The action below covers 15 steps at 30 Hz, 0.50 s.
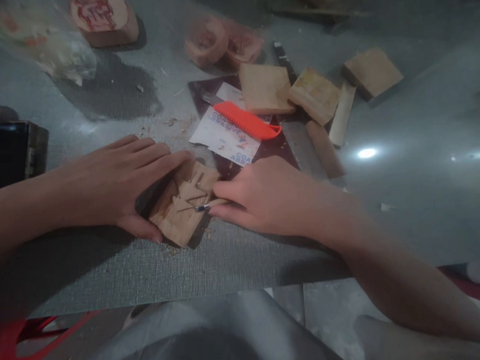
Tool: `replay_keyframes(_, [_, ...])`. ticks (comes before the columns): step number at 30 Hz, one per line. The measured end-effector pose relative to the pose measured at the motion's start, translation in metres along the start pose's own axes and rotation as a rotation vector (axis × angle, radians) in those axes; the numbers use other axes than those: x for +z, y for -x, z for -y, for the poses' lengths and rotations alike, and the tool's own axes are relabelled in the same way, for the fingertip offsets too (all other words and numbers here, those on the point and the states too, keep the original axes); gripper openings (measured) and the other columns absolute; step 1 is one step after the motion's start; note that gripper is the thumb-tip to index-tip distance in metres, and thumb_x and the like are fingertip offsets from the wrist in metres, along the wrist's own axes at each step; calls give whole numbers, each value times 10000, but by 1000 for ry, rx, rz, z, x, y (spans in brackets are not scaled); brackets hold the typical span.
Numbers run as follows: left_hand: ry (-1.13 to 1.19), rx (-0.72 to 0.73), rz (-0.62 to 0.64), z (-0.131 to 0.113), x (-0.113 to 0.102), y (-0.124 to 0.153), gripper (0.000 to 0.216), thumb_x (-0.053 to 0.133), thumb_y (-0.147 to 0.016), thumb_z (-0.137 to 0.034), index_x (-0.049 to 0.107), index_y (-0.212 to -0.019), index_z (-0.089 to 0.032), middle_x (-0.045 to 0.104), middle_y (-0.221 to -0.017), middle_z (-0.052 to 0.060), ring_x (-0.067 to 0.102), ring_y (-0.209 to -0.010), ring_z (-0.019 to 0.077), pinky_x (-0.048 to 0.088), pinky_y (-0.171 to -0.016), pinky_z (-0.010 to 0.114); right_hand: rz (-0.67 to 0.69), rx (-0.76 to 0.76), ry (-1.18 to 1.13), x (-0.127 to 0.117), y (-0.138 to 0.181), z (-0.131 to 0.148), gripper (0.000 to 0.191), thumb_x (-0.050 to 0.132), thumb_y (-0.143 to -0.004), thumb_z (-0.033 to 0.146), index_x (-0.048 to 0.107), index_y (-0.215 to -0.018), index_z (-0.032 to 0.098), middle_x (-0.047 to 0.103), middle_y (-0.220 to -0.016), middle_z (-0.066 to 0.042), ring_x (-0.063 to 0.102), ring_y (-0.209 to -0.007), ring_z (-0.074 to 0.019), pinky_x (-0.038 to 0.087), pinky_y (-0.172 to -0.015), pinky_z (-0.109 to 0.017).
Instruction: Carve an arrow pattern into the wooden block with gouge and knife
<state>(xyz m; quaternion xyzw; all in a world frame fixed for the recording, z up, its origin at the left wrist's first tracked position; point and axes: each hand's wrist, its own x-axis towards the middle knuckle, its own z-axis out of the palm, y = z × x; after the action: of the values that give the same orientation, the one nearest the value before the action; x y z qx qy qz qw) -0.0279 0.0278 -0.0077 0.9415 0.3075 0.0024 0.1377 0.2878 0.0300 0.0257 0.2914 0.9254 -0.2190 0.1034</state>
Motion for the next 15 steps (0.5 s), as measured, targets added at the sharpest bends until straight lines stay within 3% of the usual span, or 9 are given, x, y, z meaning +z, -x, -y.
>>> replay_keyframes(5, [22,-28,9,-1,-1,0,1174,664,-902,-1033,602,-1708,-182,779,-1467,223,725,-1327,456,524,-1209,557,17,2,-50,-3,-1,2,478,458,-1234,516,537,-848,245,639,-729,-3,500,-659,-175,237,-675,-353])
replay_keyframes(15, [-25,-15,32,-3,-2,-1,1239,615,-918,-1060,590,-1710,-108,772,-1446,253,723,-1329,469,542,-1199,568,-1,-23,-48,-1,2,1,498,473,-1242,513,552,-831,244,648,-729,-7,497,-653,-177,239,-680,-365])
